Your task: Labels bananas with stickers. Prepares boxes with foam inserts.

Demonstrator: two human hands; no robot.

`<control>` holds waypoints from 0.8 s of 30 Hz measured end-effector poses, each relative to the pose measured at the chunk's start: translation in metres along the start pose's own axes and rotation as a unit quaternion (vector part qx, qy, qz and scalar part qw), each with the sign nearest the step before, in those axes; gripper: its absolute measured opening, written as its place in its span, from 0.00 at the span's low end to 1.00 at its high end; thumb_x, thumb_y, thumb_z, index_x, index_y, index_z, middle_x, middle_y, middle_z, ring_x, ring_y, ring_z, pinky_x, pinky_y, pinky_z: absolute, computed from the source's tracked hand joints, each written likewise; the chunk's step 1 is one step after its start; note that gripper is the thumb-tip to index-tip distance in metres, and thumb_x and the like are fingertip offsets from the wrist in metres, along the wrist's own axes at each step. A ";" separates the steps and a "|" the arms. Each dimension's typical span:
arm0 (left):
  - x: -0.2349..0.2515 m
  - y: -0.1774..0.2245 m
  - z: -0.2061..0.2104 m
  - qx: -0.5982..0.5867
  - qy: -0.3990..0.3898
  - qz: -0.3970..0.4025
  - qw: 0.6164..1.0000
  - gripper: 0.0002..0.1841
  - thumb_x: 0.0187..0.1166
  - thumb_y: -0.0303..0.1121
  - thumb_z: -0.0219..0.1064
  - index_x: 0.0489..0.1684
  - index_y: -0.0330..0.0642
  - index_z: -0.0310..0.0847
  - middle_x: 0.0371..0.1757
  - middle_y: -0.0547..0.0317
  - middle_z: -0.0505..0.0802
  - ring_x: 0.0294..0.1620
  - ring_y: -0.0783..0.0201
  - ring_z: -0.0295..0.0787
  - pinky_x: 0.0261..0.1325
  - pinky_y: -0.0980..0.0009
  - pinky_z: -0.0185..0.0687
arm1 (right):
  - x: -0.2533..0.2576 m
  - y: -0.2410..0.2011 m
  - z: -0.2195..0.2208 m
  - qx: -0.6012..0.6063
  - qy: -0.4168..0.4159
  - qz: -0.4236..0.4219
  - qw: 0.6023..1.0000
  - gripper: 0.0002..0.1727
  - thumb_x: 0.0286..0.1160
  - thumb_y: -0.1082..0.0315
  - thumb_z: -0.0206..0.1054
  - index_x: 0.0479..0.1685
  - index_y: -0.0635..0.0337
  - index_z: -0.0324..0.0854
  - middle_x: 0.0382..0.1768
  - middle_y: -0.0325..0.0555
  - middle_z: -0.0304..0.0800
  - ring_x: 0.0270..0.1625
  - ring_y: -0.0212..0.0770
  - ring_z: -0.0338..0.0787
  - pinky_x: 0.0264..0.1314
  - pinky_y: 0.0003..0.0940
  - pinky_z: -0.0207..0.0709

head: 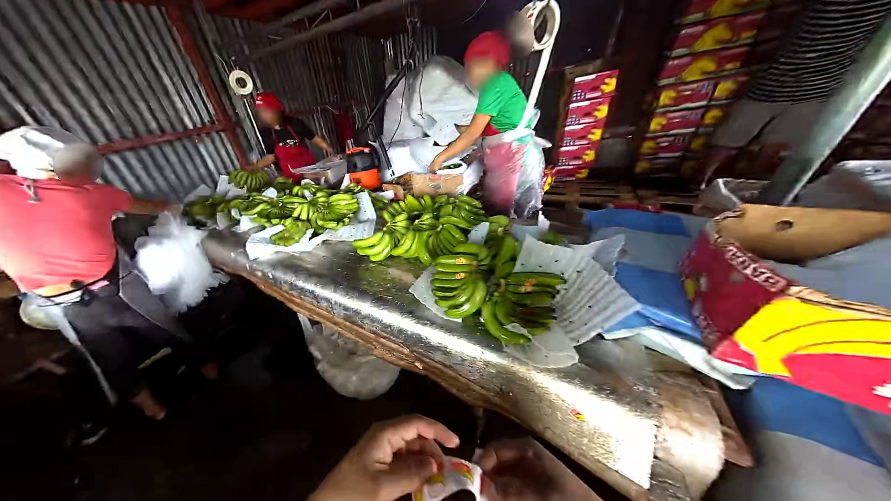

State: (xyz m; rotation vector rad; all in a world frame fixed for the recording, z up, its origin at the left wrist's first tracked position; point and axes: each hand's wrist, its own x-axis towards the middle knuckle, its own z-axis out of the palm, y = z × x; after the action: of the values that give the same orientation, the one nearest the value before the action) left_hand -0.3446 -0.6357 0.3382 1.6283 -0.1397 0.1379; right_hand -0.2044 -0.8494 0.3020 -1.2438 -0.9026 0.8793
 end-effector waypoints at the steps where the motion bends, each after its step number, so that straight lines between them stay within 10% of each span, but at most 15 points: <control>1: -0.005 -0.001 -0.018 -0.020 0.047 0.004 0.999 0.11 0.82 0.28 0.64 0.57 0.42 0.88 0.45 0.67 0.95 0.43 0.75 0.91 0.50 0.73 0.88 | 0.025 -0.001 0.007 -0.011 0.003 0.000 1.000 0.08 0.77 0.72 0.66 0.48 0.59 0.89 0.36 0.32 0.94 0.39 0.25 0.91 0.45 0.27 0.87; 7: 0.019 -0.001 -0.096 -0.088 0.335 0.005 0.938 0.11 0.75 0.20 0.63 0.44 0.37 0.93 0.40 0.60 0.96 0.37 0.73 0.91 0.44 0.76 0.89 | 0.157 0.009 0.033 0.039 0.219 -0.133 0.966 0.09 0.76 0.76 0.64 0.49 0.64 0.87 0.40 0.40 0.95 0.36 0.32 0.94 0.40 0.28 0.91; 12: 0.076 -0.017 -0.164 -0.009 0.322 0.038 0.946 0.14 0.74 0.16 0.65 0.55 0.30 0.89 0.47 0.54 0.95 0.42 0.68 0.92 0.50 0.71 0.91 | 0.238 0.032 0.028 0.186 0.096 -0.109 0.972 0.15 0.80 0.77 0.57 0.56 0.61 0.87 0.50 0.48 0.96 0.46 0.42 0.97 0.49 0.36 0.92; 19: 0.196 -0.062 -0.252 0.231 0.276 0.047 0.932 0.08 0.69 0.20 0.74 0.42 0.35 0.93 0.52 0.53 0.89 0.43 0.74 0.90 0.48 0.80 0.90 | 0.370 0.052 -0.041 0.322 0.067 -0.050 0.943 0.17 0.74 0.78 0.62 0.58 0.61 0.90 0.53 0.47 0.94 0.50 0.36 0.94 0.56 0.33 0.88; 24: 0.262 -0.090 -0.304 0.438 0.223 0.102 0.865 0.06 0.71 0.26 0.76 0.41 0.39 0.96 0.52 0.49 0.92 0.49 0.67 0.92 0.55 0.75 0.90 | 0.439 0.043 -0.084 0.334 0.057 0.034 0.940 0.23 0.78 0.74 0.54 0.71 0.66 0.79 0.63 0.49 0.90 0.60 0.39 0.92 0.65 0.37 0.86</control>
State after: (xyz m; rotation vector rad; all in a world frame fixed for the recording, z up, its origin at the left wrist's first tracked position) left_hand -0.0722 -0.3289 0.3141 2.4316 0.1361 0.8373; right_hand 0.0428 -0.4748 0.2868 -0.7236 -0.4057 1.0428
